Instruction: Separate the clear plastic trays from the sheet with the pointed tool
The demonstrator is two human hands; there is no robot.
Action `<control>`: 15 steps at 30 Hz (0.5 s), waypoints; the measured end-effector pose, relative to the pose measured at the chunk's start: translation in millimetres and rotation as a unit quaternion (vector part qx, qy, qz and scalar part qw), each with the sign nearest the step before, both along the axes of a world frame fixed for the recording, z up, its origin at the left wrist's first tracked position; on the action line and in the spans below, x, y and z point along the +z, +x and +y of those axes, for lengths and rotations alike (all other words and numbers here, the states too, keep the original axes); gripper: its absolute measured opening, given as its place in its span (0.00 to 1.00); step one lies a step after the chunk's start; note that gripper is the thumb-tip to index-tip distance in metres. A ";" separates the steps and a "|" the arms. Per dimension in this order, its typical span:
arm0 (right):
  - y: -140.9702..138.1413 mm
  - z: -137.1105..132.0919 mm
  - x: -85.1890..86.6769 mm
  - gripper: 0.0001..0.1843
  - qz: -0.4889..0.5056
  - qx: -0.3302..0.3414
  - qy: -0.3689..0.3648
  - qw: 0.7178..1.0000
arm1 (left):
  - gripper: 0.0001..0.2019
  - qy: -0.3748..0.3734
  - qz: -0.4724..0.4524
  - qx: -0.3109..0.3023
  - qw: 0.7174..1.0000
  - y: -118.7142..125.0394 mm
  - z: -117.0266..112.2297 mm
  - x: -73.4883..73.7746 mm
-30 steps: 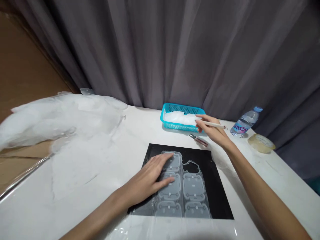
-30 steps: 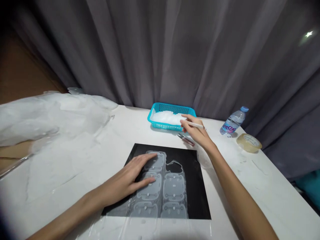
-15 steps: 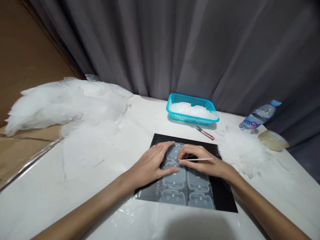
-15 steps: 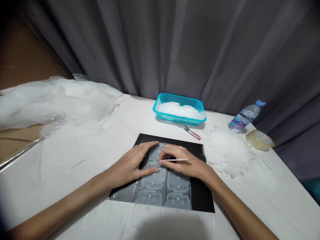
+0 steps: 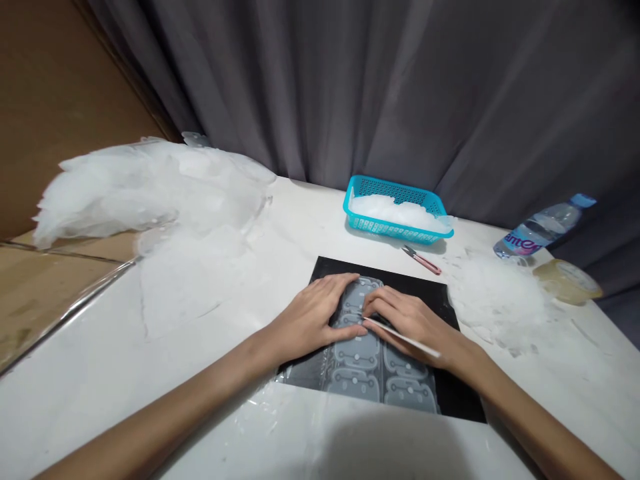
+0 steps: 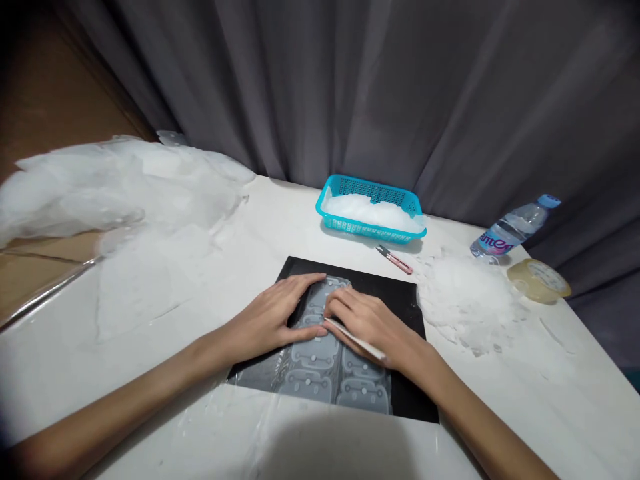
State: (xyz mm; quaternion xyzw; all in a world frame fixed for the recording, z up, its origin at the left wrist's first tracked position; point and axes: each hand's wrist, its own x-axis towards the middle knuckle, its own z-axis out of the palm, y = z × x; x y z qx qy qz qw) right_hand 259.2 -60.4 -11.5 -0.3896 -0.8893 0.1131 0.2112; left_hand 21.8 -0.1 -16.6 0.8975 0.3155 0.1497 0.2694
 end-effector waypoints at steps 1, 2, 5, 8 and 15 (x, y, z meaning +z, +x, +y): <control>-1.3 -1.5 -5.4 0.09 -0.015 0.001 0.041 0.999 | 0.41 0.006 0.002 -0.002 1.000 0.0 -0.3 -0.6; -2.1 -3.1 -10.5 0.10 -0.028 0.001 0.071 0.997 | 0.41 0.011 0.004 -0.004 1.000 0.0 -0.5 -1.1; -0.4 -7.1 -18.6 0.11 -0.072 0.002 0.083 0.994 | 0.41 0.017 0.005 -0.010 1.000 -0.1 -0.4 -1.9; 4.8 -8.7 -16.5 0.12 -0.100 0.005 0.058 0.993 | 0.42 0.019 0.017 -0.007 1.000 0.4 0.6 -1.9; 7.6 -7.1 -20.7 0.08 -0.117 0.014 0.090 0.989 | 0.43 0.025 0.031 -0.015 0.999 -0.2 -0.3 -0.4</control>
